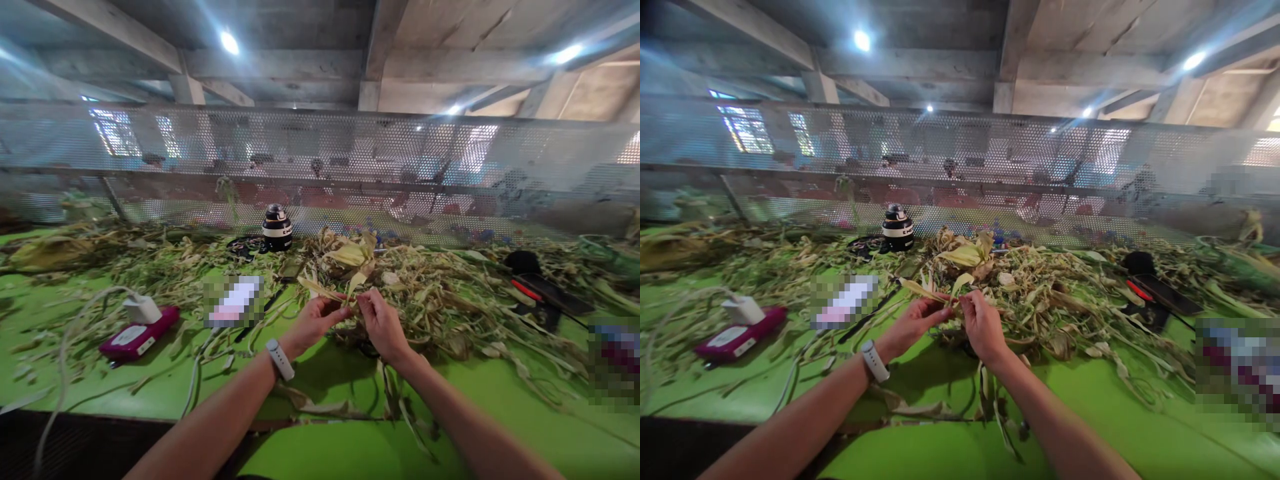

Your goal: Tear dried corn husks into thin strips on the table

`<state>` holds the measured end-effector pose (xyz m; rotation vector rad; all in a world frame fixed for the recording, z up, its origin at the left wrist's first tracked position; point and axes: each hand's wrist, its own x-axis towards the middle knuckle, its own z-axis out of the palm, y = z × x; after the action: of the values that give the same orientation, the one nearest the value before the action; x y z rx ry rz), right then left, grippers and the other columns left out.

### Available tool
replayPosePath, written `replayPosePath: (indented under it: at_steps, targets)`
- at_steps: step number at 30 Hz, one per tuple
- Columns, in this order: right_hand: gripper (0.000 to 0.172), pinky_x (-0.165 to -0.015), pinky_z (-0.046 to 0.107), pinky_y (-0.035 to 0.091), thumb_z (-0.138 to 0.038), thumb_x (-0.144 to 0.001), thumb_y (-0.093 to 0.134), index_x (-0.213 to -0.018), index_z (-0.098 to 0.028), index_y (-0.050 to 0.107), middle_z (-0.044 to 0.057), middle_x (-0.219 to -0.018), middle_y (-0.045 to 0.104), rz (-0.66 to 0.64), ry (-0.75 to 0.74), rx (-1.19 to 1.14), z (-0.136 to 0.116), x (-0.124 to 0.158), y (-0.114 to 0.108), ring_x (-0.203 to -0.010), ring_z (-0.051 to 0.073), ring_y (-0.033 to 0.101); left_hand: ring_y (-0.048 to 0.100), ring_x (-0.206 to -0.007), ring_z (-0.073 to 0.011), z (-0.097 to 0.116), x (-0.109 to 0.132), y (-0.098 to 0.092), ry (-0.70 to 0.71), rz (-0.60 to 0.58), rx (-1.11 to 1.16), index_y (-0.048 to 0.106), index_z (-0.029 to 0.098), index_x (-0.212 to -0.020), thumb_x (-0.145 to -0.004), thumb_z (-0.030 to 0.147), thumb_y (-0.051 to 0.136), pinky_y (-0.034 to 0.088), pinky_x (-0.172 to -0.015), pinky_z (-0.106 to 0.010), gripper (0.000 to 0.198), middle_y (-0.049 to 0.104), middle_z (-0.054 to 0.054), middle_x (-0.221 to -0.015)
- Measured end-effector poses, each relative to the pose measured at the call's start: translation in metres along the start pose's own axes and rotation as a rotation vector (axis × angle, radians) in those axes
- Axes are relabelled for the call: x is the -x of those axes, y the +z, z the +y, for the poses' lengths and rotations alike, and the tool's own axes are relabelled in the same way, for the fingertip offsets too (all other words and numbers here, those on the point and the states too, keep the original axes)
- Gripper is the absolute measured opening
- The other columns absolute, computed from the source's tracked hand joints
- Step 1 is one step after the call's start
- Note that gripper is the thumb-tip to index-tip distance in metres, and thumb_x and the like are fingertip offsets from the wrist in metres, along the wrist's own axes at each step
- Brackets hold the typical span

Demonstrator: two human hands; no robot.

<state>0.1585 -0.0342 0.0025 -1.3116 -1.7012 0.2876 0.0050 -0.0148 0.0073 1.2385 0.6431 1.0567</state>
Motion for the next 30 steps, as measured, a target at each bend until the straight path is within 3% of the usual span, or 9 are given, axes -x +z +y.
replayPosePath:
  at_steps: [8,21,25,30]
  targets:
    - [0.024,-0.054,0.024,0.036,-0.038,-0.088,0.038,-0.077,-0.021,0.05,0.0,-0.062,0.055,0.009,0.004,-0.017,0.004,-0.001,0.003,-0.055,0.014,0.051,0.058,-0.051,-0.0117,-0.004,-0.002,-0.003,-0.073,-0.081,-0.016,0.059,0.017,-0.089,-0.063,0.029,0.074,0.038,-0.05,-0.022,0.032,0.064,0.001,-0.063]
    - [0.028,-0.043,0.022,0.025,-0.047,-0.079,0.049,-0.07,-0.02,0.044,-0.006,-0.053,0.042,-0.012,0.161,-0.354,0.014,-0.007,0.008,-0.044,0.009,0.035,0.055,-0.058,-0.0111,-0.001,-0.002,-0.008,-0.11,-0.003,-0.018,0.063,0.014,-0.087,-0.063,0.027,0.074,0.041,-0.048,-0.019,0.029,0.061,0.001,-0.064]
    - [0.027,-0.043,0.021,0.024,-0.046,-0.08,0.049,-0.081,-0.019,0.045,-0.008,-0.048,0.041,0.008,0.16,-0.304,0.014,-0.005,0.007,-0.041,0.009,0.034,0.057,-0.058,-0.0121,-0.002,-0.001,-0.006,-0.096,0.051,-0.07,0.061,0.014,-0.09,-0.062,0.028,0.074,0.038,-0.044,-0.018,0.034,0.062,0.0,-0.066]
    - [0.029,-0.049,0.022,0.033,-0.042,-0.081,0.052,-0.095,-0.017,0.047,-0.009,-0.049,0.043,0.038,0.059,-0.091,0.008,0.001,0.006,-0.045,0.012,0.044,0.059,-0.064,-0.0142,0.0,-0.001,-0.008,-0.098,0.154,-0.126,0.053,0.016,-0.096,-0.06,0.035,0.074,0.042,-0.048,-0.021,0.045,0.062,0.0,-0.072]
